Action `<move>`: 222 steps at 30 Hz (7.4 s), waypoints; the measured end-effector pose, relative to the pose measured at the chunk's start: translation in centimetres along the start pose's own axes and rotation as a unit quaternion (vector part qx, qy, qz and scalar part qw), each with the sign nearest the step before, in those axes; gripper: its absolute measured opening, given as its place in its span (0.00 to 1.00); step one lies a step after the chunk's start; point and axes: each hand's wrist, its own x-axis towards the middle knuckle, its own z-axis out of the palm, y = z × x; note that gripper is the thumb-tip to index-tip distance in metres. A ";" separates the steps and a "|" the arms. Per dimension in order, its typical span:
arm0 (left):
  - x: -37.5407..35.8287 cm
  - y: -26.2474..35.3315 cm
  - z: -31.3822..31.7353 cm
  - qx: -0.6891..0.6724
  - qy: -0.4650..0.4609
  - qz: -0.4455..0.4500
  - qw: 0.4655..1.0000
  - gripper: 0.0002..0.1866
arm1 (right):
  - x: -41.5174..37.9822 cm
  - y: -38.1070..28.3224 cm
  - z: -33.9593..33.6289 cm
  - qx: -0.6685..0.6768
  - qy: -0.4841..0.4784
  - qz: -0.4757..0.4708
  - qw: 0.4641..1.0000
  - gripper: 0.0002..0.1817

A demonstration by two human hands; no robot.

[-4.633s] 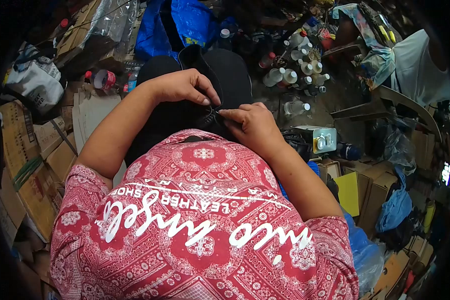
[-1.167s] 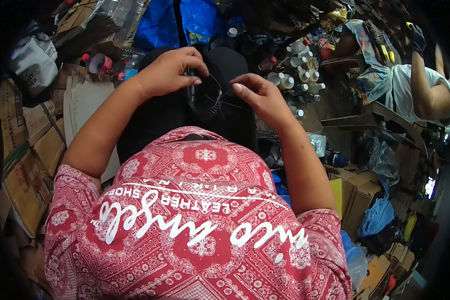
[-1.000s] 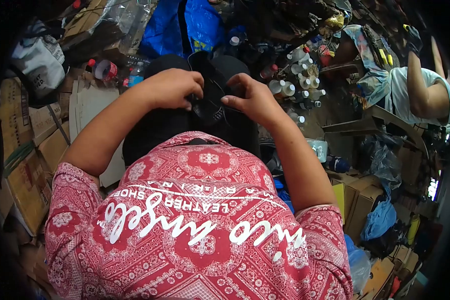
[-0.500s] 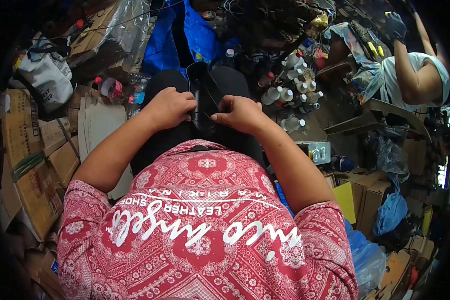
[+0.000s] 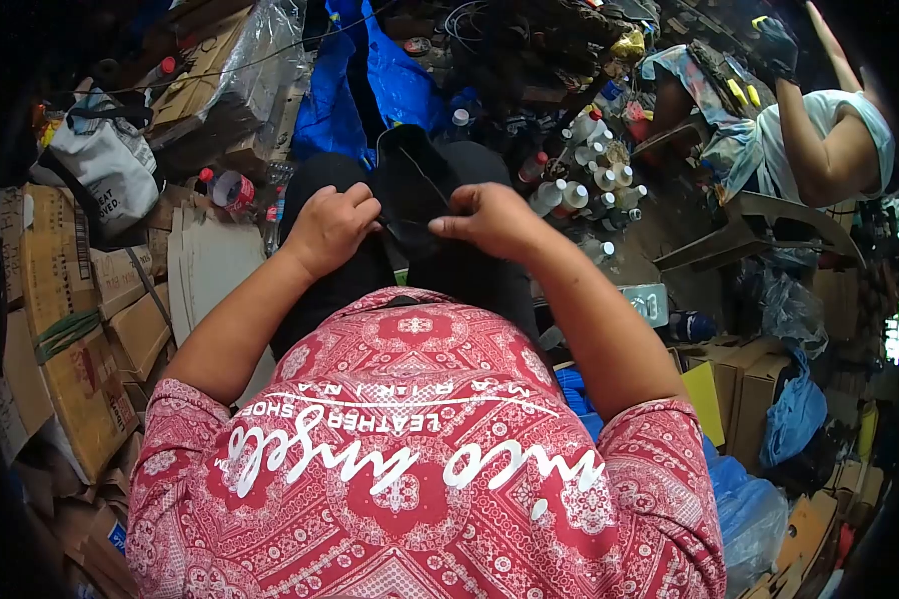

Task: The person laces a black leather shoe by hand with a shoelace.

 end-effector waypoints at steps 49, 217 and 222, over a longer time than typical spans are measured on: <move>-0.7 1.6 -2.0 -0.350 -0.015 -0.197 0.916 0.12 | -2.9 3.0 2.8 -0.311 0.207 -0.256 0.892 0.17; 8.3 -0.8 -1.7 -0.371 -0.335 -0.100 0.861 0.12 | 1.1 4.3 -0.2 0.075 0.062 -0.164 0.982 0.07; 7.8 -1.3 -0.7 -0.428 -0.327 -0.114 0.835 0.14 | 0.6 3.5 0.2 0.059 0.042 -0.177 0.982 0.08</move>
